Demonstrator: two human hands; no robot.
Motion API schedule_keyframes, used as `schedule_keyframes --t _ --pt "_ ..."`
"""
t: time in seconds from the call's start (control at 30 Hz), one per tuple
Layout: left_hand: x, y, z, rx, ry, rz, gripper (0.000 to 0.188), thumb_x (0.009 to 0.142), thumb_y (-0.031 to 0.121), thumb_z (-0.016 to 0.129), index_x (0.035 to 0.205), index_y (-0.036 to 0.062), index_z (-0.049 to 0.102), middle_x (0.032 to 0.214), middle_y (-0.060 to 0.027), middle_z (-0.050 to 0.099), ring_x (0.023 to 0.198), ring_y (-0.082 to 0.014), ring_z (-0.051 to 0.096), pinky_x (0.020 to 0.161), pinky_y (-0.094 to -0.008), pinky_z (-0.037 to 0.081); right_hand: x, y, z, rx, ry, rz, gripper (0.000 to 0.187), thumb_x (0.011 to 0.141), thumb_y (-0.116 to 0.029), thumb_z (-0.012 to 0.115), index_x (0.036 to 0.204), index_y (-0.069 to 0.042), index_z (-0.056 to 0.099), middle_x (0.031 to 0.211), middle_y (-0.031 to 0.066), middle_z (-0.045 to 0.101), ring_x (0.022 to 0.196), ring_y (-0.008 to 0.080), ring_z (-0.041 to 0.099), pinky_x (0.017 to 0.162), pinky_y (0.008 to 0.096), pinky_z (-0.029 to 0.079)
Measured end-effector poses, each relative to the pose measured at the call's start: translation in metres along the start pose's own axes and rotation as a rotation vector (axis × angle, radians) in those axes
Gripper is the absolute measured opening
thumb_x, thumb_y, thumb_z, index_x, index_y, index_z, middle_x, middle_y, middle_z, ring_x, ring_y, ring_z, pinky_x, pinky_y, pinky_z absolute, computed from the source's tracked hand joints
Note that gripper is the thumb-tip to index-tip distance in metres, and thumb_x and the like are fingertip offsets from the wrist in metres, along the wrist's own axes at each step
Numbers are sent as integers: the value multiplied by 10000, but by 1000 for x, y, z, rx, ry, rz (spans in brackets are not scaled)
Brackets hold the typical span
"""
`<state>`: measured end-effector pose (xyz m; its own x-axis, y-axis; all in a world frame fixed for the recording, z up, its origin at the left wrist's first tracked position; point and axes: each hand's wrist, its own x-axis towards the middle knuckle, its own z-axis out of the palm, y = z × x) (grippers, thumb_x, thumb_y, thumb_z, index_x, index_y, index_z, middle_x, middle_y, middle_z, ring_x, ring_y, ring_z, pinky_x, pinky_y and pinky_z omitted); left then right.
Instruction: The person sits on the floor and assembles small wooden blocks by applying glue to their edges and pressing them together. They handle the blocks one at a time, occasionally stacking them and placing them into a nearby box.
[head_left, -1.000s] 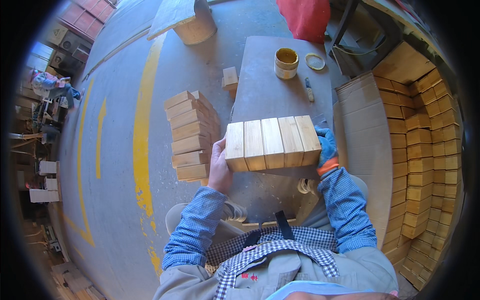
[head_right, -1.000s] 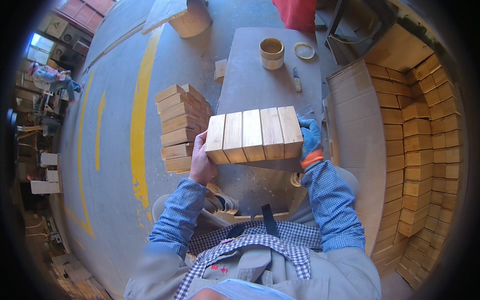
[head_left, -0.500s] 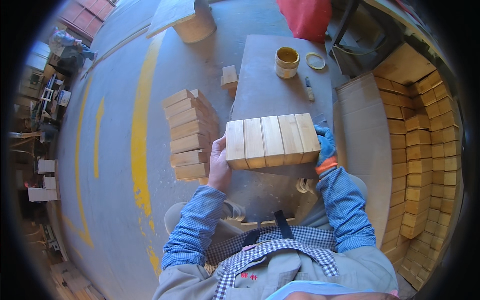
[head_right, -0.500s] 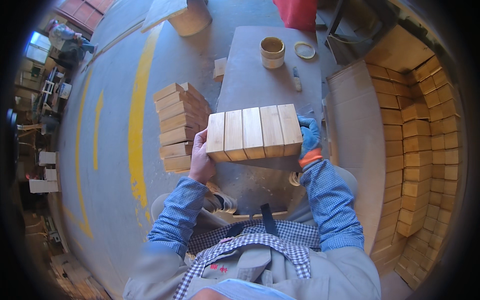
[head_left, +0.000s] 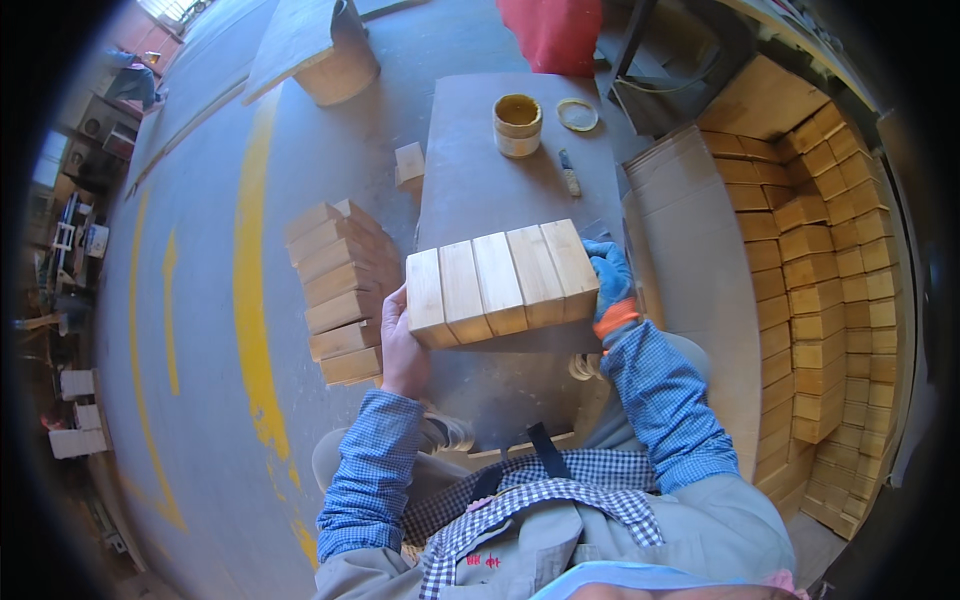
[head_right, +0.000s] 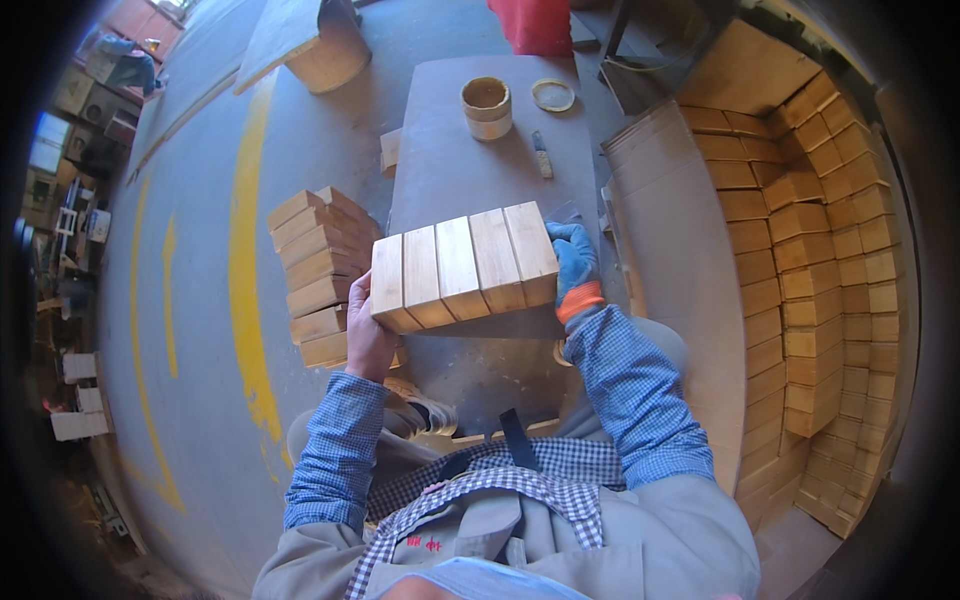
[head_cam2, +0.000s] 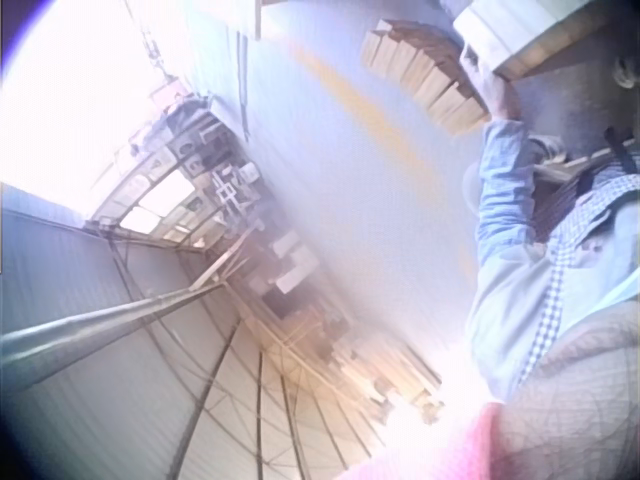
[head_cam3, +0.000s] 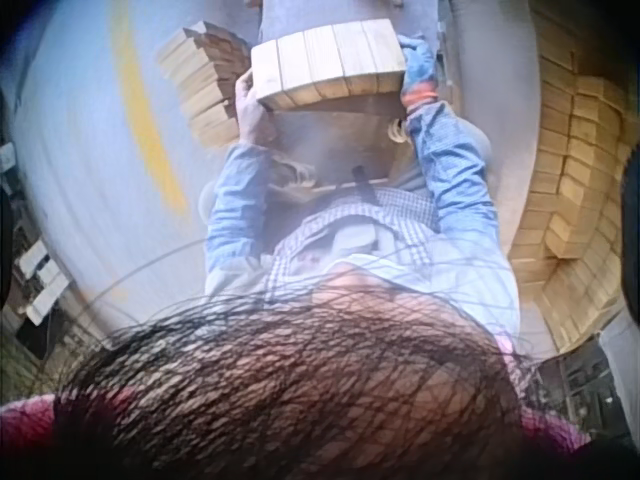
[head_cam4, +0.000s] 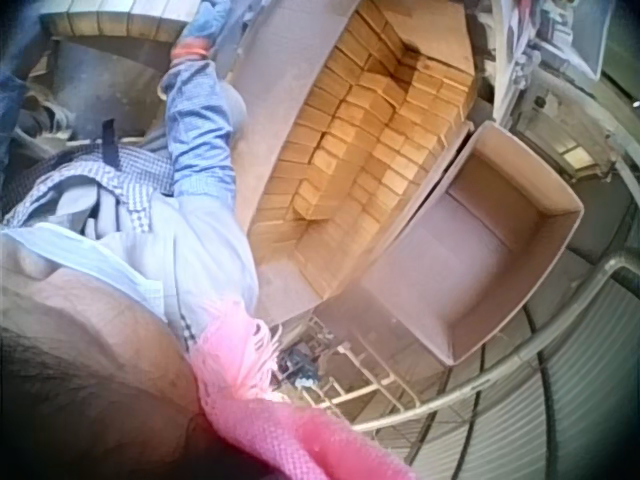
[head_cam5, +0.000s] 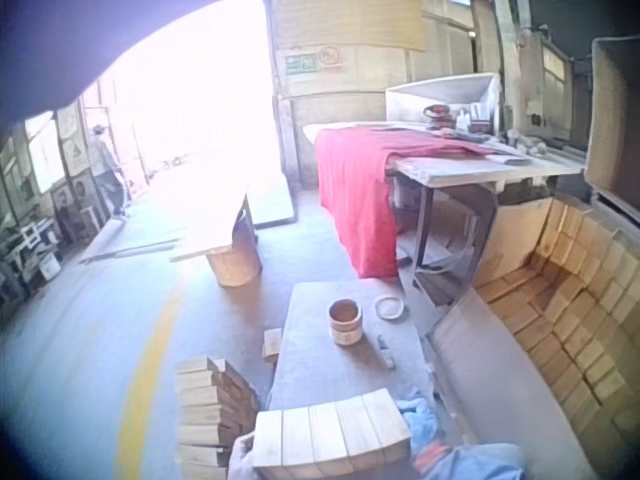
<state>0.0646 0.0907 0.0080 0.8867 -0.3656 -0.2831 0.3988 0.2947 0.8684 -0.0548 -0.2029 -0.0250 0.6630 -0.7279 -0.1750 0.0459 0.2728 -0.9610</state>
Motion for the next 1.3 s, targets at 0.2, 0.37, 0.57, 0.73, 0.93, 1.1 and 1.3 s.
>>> schedule_keyframes --t 0.2,0.37,0.57,0.73,0.93,1.1,1.3 --pt "-1 2 2 37 9 -10 315 1074 126 474 1367 17 514 1269 -106 625 1159 -164 612 1014 -312 509 3 -1 4 -2 -4 -50 247 926 -11 502 1096 -16 681 1117 98 715 972 182 665 933 327 552" --pt "-2 -1 0 98 4 15 318 1071 124 474 1369 19 516 1270 -106 624 1160 -162 606 1016 -315 504 3 4 2 47 -15 -31 238 900 -15 489 1056 -32 667 1148 93 700 1020 182 638 1003 342 503" --pt "1 -5 -2 70 5 10 326 1073 125 486 1380 20 515 1283 -101 619 1165 -161 601 1030 -320 498 2 8 1 61 2 14 239 911 -31 483 1069 -39 663 1150 85 697 1006 170 630 990 342 506" --pt "3 -5 -1 62 7 13 329 1082 128 477 1389 16 511 1294 -102 615 1171 -164 601 1047 -322 491 1 6 0 20 0 -46 248 919 -41 480 1084 -44 665 1146 85 696 1001 172 630 980 345 512" --pt "2 -1 3 67 -2 26 340 1091 145 472 1402 10 506 1310 -109 610 1186 -172 602 1055 -323 489 3 2 1 6 7 -14 242 937 -52 486 1097 -32 667 1140 83 698 1004 176 638 979 342 521" --pt "2 -2 4 46 32 9 346 1093 152 473 1401 -1 506 1313 -112 609 1193 -174 601 1052 -319 488 -1 -7 3 -20 9 -15 242 935 -44 486 1090 -21 671 1130 78 704 993 178 644 970 334 529" --pt "2 -8 -1 57 34 26 365 1099 165 459 1415 -12 506 1326 -110 606 1221 -170 583 1066 -312 469 -7 -6 1 5 20 19 244 920 -17 484 1074 -21 675 1124 76 708 989 172 644 968 336 533"
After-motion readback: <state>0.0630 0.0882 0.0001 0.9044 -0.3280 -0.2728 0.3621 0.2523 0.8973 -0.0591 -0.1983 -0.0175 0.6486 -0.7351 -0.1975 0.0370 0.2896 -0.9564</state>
